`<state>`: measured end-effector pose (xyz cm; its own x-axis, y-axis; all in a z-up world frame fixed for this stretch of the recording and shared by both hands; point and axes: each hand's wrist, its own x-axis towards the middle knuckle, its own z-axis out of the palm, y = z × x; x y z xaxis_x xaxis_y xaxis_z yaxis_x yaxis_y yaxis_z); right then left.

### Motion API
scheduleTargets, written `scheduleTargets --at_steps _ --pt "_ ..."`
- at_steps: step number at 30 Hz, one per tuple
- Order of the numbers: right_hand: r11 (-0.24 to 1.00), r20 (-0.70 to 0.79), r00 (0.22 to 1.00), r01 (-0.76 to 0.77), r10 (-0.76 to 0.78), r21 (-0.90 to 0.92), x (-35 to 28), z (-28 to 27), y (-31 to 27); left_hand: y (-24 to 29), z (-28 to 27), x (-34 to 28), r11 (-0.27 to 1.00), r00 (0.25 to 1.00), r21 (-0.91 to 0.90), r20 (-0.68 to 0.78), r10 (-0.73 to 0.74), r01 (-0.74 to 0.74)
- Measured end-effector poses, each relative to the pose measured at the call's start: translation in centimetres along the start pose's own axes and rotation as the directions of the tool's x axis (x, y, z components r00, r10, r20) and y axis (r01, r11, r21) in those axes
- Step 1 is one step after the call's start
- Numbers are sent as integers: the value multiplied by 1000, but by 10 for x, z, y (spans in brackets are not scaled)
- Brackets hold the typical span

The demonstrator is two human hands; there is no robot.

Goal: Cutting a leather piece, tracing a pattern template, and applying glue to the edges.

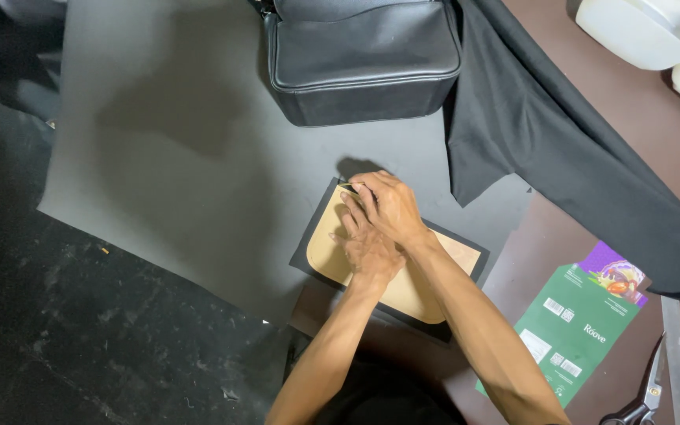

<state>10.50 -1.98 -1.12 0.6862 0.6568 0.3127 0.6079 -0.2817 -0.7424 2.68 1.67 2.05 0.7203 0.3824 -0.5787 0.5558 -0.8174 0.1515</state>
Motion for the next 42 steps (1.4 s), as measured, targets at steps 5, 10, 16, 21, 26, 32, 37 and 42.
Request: scheduleTargets --at_steps 5,10,16,21,26,32,37,42 --pt "994 38 998 47 -44 -100 -9 -3 13 1 -7 -7 1000 1000 -15 -6 1 -1" --pt "976 96 995 56 -36 -210 -29 -29 10 1 -2 -8 1000 1000 -9 10 12 -12" --pt "952 121 992 65 -29 -299 -47 -43 10 -1 7 -5 1000 1000 14 -4 1 -1" --pt "976 80 992 108 -94 -187 -26 -22 8 0 4 -4 999 999 33 40 13 -14" --pt "980 64 991 129 -121 -153 -7 6 9 2 2 -3 1000 999 0 20 -31 31" --pt "980 77 992 116 -104 -165 -14 -5 12 0 4 -4 1000 1000 -24 4 -9 9" --pt "977 128 991 53 -27 -208 -52 -61 2 -1 7 -4 1000 1000 4 -15 3 -3" --pt "941 110 986 -83 126 -327 -107 -98 10 2 -4 -12 1000 1000 -25 2 18 -18"
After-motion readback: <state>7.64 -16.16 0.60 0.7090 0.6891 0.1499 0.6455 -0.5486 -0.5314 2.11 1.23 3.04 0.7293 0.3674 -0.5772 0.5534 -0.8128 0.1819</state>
